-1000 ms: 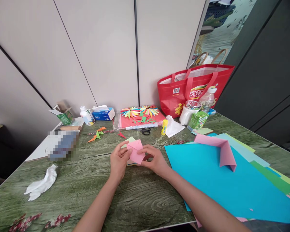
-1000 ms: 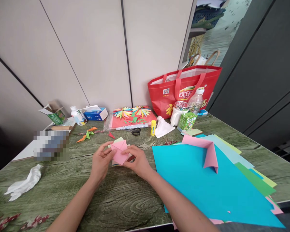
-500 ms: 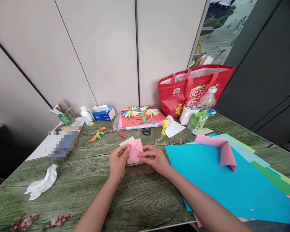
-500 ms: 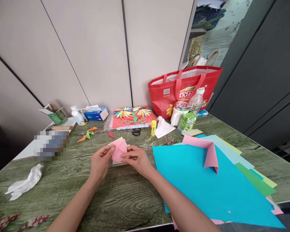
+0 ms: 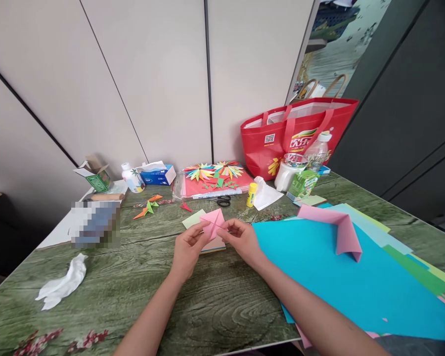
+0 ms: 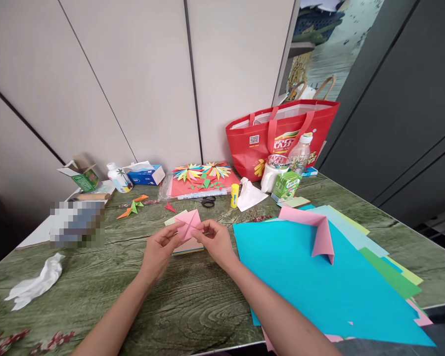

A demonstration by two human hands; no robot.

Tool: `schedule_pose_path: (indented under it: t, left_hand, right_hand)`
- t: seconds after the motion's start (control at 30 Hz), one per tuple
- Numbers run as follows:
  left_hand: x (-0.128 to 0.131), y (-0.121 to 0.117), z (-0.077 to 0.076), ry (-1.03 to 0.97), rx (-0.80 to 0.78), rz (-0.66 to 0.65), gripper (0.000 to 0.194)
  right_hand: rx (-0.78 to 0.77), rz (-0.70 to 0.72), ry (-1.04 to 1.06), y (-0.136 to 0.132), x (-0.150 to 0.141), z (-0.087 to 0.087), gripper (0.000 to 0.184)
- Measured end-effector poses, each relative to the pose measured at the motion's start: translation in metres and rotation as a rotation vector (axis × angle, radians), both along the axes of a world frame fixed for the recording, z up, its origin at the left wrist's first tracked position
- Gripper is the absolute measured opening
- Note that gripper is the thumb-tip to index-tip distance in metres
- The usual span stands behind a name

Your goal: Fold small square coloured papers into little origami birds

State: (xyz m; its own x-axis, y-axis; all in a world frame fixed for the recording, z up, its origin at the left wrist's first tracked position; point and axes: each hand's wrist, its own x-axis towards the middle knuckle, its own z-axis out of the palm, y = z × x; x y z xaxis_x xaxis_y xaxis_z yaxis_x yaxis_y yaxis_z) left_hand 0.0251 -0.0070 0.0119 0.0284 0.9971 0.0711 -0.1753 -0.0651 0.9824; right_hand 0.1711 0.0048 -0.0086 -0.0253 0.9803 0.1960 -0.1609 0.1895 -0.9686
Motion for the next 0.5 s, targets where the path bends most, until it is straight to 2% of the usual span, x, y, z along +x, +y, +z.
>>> schedule_pose_path:
  t: [0.13, 0.3, 0.5]
  left_hand:
    - [0.0034, -0.0016, 0.0002, -0.027, -0.011, -0.016, 0.036]
    - [0.0060, -0.0019, -0.0004, -0.018, -0.013, 0.032, 0.034]
    - [0.0060, -0.0014, -0.0044, -0.037, 0.010, 0.012, 0.034]
  right_hand:
    - [-0.003, -0.008, 0.013, 0.0004, -0.0002, -0.0016, 0.024]
    - [0.002, -0.022, 0.056, 0.0003, -0.0022, -0.0047, 0.029]
    - [0.004, -0.031, 0.077, -0.0016, -0.0030, -0.0011, 0.028]
